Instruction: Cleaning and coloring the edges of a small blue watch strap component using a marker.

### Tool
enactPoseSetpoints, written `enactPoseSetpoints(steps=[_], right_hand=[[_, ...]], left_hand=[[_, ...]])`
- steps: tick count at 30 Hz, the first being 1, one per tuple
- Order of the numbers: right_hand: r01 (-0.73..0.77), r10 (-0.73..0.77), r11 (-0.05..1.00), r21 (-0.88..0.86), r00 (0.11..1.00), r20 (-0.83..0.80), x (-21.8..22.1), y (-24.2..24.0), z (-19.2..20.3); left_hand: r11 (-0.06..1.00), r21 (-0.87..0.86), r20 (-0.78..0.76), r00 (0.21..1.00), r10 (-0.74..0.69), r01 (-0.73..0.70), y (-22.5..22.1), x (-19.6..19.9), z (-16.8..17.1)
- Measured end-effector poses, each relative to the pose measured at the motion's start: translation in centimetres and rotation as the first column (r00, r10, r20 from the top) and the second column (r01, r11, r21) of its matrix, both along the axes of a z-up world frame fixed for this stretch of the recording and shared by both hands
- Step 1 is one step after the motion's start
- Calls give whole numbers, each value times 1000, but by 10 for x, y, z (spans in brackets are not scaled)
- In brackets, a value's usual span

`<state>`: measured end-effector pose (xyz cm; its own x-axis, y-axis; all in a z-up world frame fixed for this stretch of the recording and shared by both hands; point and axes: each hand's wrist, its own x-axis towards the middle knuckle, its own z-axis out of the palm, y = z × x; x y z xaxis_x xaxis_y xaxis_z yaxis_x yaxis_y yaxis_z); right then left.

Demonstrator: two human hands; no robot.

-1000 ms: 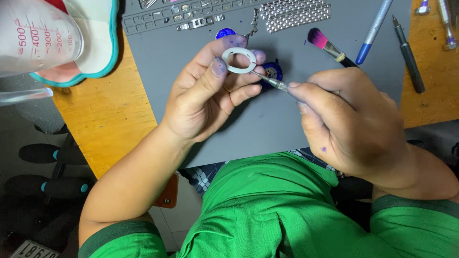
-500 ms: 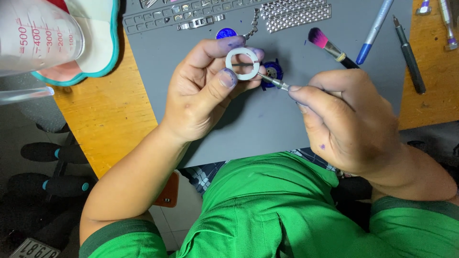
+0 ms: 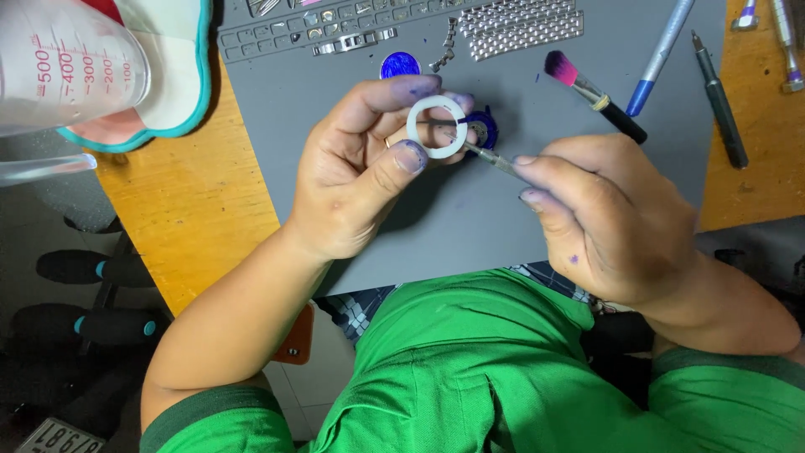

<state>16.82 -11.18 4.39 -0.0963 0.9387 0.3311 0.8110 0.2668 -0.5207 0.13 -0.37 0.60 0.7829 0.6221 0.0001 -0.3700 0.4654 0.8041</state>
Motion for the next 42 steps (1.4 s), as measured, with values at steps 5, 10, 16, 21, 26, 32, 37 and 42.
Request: enactPoseSetpoints(steps=[5,10,16,21,26,32,37,42], right_hand=[[-38,38,999,-38,999,13,1,-1,1],[71,-66,997,-39,990,123,2,-9,-4],[69,-69,998,-2,997,36,-2,-4,-3],[85,-81,995,48,992,-96,-8,3,0],[109,-95,992,70,979,-179,-28,11,-7],[234,-185,960,155,942,-280,-39,13,-19],[34,-2,993,111,960,-278,-4,17,1],[220,-163,972,-86,888,430,65,9,-6]], left_hand=[[998,65,-43,999,11,-8,1,-1,3],[991,131,-73,997,23,-13,0,-1,2],[1000,13,-91,996,-3,4,0,0,5],[993,60,-74,992,-99,104,-1,0,2],[927,357,-279,960,-8,112,-9,8,3],[946,323,-228,969,93,-14,-11,15,3],[978,203,-205,974,94,-51,-12,15,-2],[978,208,-378,922,82,-1,-4,8,11]])
